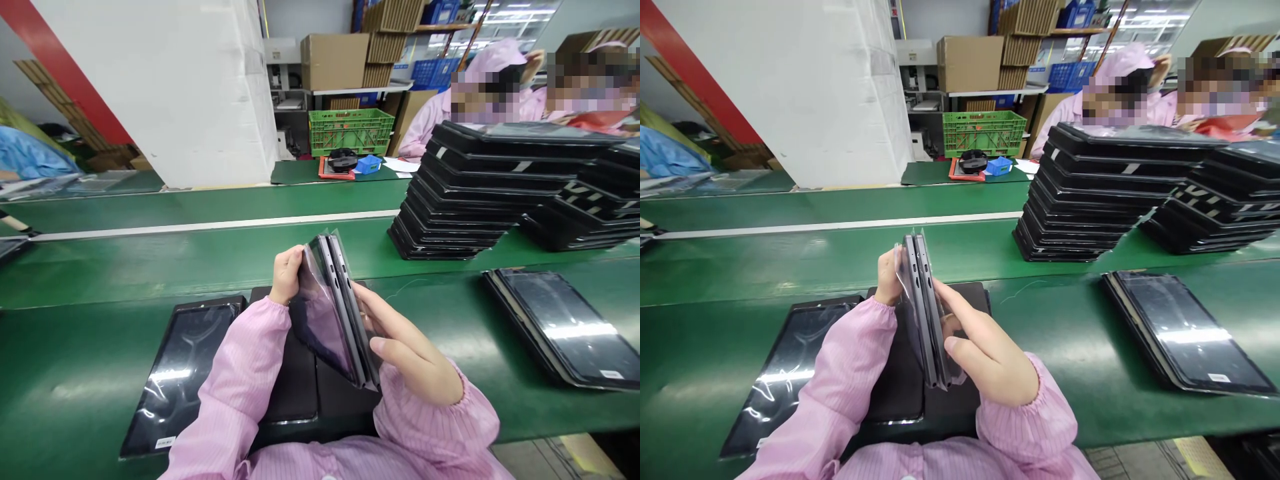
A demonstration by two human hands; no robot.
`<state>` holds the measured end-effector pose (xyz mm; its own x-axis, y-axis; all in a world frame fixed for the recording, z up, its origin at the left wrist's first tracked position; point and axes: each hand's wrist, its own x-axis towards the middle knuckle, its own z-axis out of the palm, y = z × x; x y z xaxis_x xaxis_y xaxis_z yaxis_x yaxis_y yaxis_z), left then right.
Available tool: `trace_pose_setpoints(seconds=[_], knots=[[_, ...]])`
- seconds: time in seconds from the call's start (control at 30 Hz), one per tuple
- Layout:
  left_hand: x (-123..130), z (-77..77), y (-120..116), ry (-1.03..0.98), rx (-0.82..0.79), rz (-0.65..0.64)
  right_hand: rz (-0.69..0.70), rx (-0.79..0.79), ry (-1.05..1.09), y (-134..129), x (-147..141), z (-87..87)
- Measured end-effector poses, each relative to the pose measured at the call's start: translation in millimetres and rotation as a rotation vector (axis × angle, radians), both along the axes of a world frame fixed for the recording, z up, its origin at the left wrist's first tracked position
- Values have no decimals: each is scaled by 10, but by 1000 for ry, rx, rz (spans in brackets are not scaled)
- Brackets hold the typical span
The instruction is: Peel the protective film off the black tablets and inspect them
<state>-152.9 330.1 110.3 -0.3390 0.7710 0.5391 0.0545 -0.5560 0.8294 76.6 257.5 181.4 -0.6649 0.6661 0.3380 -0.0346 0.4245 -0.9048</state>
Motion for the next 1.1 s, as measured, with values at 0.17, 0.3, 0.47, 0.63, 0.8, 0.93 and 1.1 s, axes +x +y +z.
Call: trace_pose_setpoints(seconds=[0.17, 0.3, 0.47, 0.63, 0.8, 0.93, 1.1], knots=[[22, 30, -28, 11, -7, 6, 101, -21, -38, 2, 27, 3], [27, 40, -29, 28, -4, 10, 102, 46, -57, -25, 2, 45], [19, 15, -5, -6, -27, 27, 84, 159, -98, -57, -60, 99], [19, -9, 9, -2, -36, 34, 76, 235, -110, -51, -71, 107], [26, -27, 25, 25, -28, 45, 107, 225, -97, 28, -1, 80], [29, -69, 43, 54, -45, 54, 150, 126, -59, 140, 63, 40], [22, -132, 63, 61, -74, 79, 159, 11, -8, 226, 74, 20]])
